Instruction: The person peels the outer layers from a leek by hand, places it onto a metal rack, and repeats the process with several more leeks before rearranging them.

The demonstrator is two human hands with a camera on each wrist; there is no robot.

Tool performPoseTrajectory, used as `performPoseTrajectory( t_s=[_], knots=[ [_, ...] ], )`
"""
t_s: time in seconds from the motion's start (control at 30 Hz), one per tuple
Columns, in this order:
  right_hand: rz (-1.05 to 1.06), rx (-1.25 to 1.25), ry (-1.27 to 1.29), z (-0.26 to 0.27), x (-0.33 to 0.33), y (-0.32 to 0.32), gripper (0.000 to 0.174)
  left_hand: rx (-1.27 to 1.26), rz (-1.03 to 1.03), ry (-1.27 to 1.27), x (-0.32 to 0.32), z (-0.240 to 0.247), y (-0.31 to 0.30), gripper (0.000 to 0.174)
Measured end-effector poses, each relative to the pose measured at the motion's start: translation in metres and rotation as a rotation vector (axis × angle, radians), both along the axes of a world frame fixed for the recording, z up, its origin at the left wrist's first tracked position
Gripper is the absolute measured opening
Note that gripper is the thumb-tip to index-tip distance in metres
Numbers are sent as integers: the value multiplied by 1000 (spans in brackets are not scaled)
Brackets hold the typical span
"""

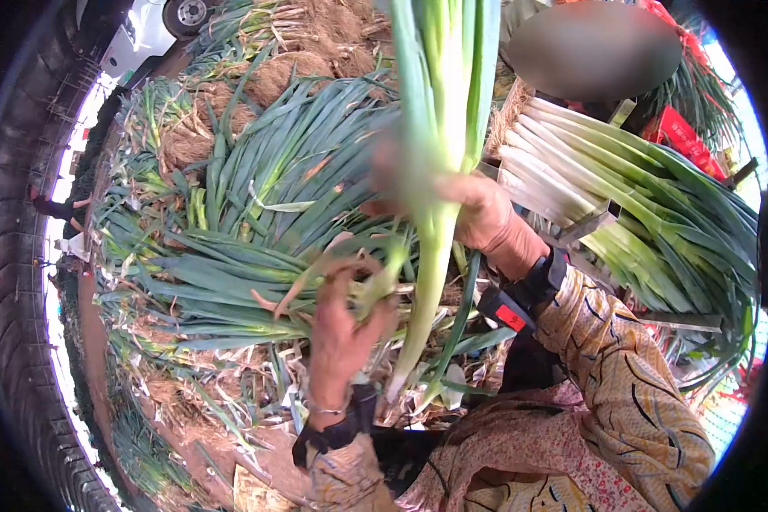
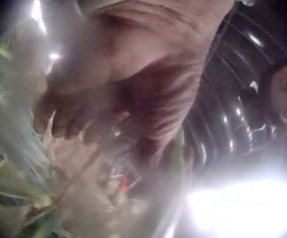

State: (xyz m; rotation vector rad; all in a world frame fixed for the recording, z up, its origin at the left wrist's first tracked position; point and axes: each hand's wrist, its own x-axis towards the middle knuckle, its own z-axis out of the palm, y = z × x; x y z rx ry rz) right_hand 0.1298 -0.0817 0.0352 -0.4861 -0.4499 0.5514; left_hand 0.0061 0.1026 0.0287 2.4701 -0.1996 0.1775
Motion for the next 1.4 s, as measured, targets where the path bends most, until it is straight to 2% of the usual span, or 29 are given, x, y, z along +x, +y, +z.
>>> performPoseTrajectory(
  t_s=[0.07,0.1,0.17,0.3,0.4,0.6,0.7,0.73,0.8,0.87,0.9,0.93,0.97,1.0,1.07,1.13,1.2,1.27,1.33,1.4],
  knots=[
    [97,-39,-46,-3,5,-3,55,-776,-5,220,24,18,-41,47],
    [76,-146,-123,-5,8,-4,56,-816,8,226,28,29,-52,42],
    [30,-237,-158,1,6,-5,58,-634,-8,207,38,36,-61,31],
    [98,-391,-174,-3,7,-10,75,-497,-22,207,41,42,-59,20],
    [52,-233,-6,-3,1,-12,59,-670,45,203,33,42,-64,17],
    [31,-417,-119,6,-6,-17,63,-642,47,207,19,28,-54,15],
    [167,-363,-247,0,-3,-12,65,-1094,313,378,4,-9,-54,16],
    [225,-335,-293,-4,-2,-10,66,-1240,319,534,3,-14,-55,19],
    [194,-247,-274,-2,-2,-7,69,-1202,298,679,-9,-67,-59,20],
    [114,-113,-164,-2,3,-6,78,-735,91,636,-43,-154,-51,20],
    [48,-133,-150,3,4,-8,73,-333,73,687,-60,-192,-39,20],
    [99,-64,-183,-2,9,-10,67,66,58,721,-76,-217,-25,21],
    [174,11,-141,-6,7,-12,59,319,65,785,-80,-229,-3,23],
    [247,89,-110,-6,8,-15,52,577,74,832,-74,-225,18,26],
    [232,114,-109,-4,9,-16,45,704,299,619,-59,-204,36,33],
    [211,125,-64,-5,6,-20,39,486,237,217,-23,-133,18,42],
    [187,131,-15,-3,7,-22,34,-659,231,194,10,-67,-31,44],
    [122,149,-35,-3,9,-21,31,-811,69,275,16,-7,-74,41],
    [61,161,-30,-9,14,-19,30,-429,121,100,18,1,-96,36],
    [40,170,13,-7,16,-24,27,-427,191,4,18,-1,-107,33]
  ],
)
